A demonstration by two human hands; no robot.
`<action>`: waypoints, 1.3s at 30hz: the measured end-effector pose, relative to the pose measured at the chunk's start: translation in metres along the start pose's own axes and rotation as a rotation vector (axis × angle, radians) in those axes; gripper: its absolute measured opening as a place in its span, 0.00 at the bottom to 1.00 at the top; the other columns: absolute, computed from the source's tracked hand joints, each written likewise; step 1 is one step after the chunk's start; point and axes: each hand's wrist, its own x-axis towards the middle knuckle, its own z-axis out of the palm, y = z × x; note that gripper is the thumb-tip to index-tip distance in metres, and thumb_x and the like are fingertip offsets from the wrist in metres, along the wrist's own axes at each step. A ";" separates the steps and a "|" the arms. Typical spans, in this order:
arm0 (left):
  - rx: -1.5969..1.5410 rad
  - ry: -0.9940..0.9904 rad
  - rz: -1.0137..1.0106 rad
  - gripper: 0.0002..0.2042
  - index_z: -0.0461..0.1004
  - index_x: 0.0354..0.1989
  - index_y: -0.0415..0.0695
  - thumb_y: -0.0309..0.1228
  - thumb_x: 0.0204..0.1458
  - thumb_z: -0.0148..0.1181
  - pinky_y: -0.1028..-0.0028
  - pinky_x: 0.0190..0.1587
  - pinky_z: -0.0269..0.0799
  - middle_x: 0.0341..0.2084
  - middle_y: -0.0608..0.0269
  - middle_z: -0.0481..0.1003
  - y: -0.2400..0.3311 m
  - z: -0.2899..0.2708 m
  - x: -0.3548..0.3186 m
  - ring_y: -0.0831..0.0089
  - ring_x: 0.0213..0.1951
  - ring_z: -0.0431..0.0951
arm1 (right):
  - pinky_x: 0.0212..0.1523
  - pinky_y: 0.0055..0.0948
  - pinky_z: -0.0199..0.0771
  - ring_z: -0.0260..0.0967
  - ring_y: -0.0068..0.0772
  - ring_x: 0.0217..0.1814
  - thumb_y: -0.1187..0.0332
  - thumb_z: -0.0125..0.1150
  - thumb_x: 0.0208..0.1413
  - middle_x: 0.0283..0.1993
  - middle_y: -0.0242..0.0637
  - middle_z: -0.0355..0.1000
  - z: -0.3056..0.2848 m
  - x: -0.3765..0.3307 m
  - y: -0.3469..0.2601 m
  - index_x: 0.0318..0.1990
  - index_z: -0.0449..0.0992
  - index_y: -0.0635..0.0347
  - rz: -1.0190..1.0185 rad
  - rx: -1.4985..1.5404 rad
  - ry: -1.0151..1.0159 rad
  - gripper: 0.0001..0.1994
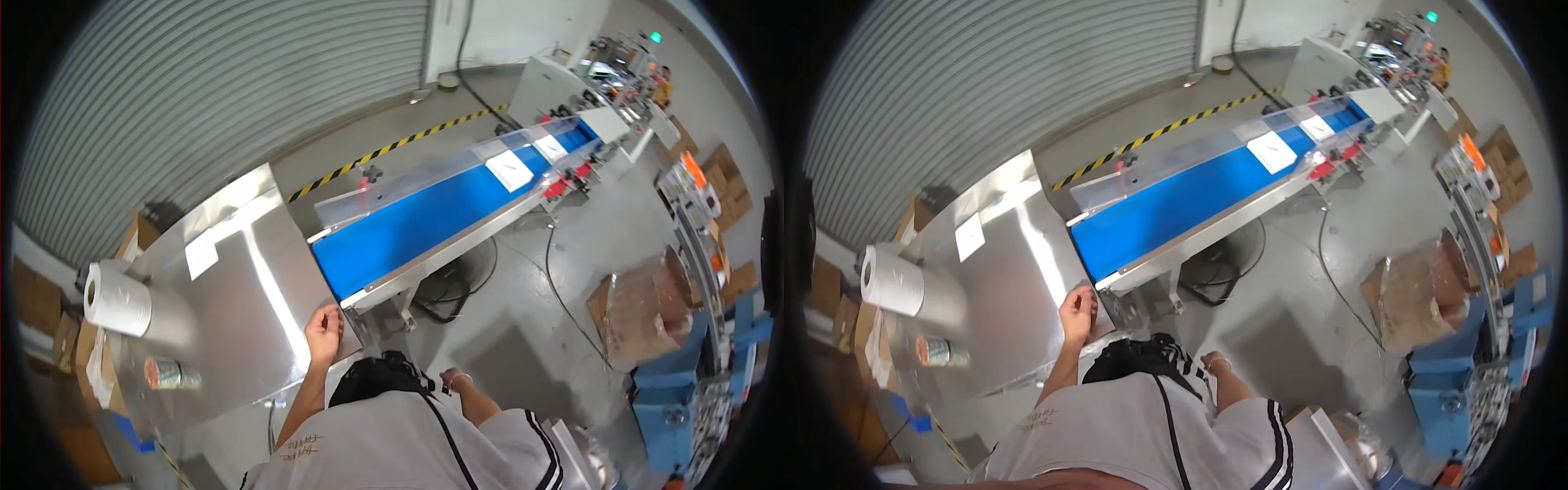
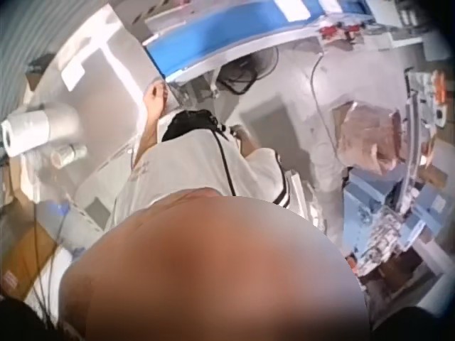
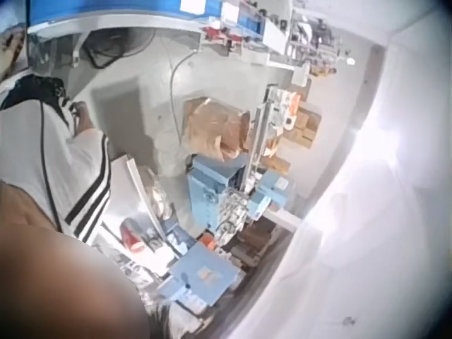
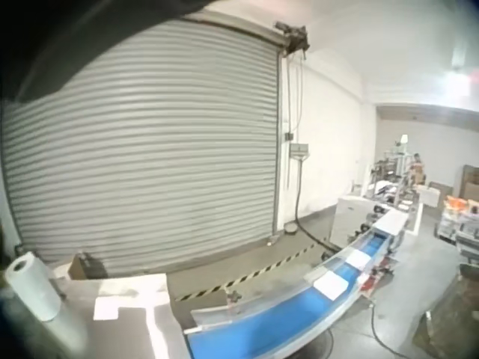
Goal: Gathering stacks of paper products from a machine and wrapping them for distribution.
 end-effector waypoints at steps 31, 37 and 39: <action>0.793 -0.510 0.950 0.14 0.73 0.42 0.33 0.29 0.51 0.55 0.58 0.57 0.60 0.53 0.44 0.65 -0.032 0.006 0.057 0.50 0.56 0.64 | 0.52 0.37 0.68 0.70 0.41 0.51 0.57 0.49 0.48 0.49 0.42 0.73 0.263 -0.178 0.083 0.42 0.78 0.54 0.085 0.581 0.531 0.18; 0.801 -0.403 1.034 0.18 0.69 0.50 0.36 0.34 0.54 0.54 0.58 0.56 0.61 0.55 0.40 0.62 -0.031 0.003 0.008 0.48 0.56 0.63 | 0.45 0.38 0.72 0.74 0.41 0.44 0.59 0.50 0.50 0.42 0.41 0.76 0.424 -0.182 0.151 0.41 0.78 0.56 -0.015 0.384 0.407 0.16; 0.645 -0.391 1.219 0.17 0.70 0.48 0.37 0.34 0.54 0.54 0.56 0.56 0.62 0.53 0.41 0.64 -0.073 -0.006 -0.018 0.47 0.55 0.64 | 0.42 0.41 0.73 0.74 0.38 0.44 0.63 0.57 0.47 0.43 0.38 0.76 0.468 -0.202 0.170 0.43 0.78 0.55 0.112 0.444 0.121 0.15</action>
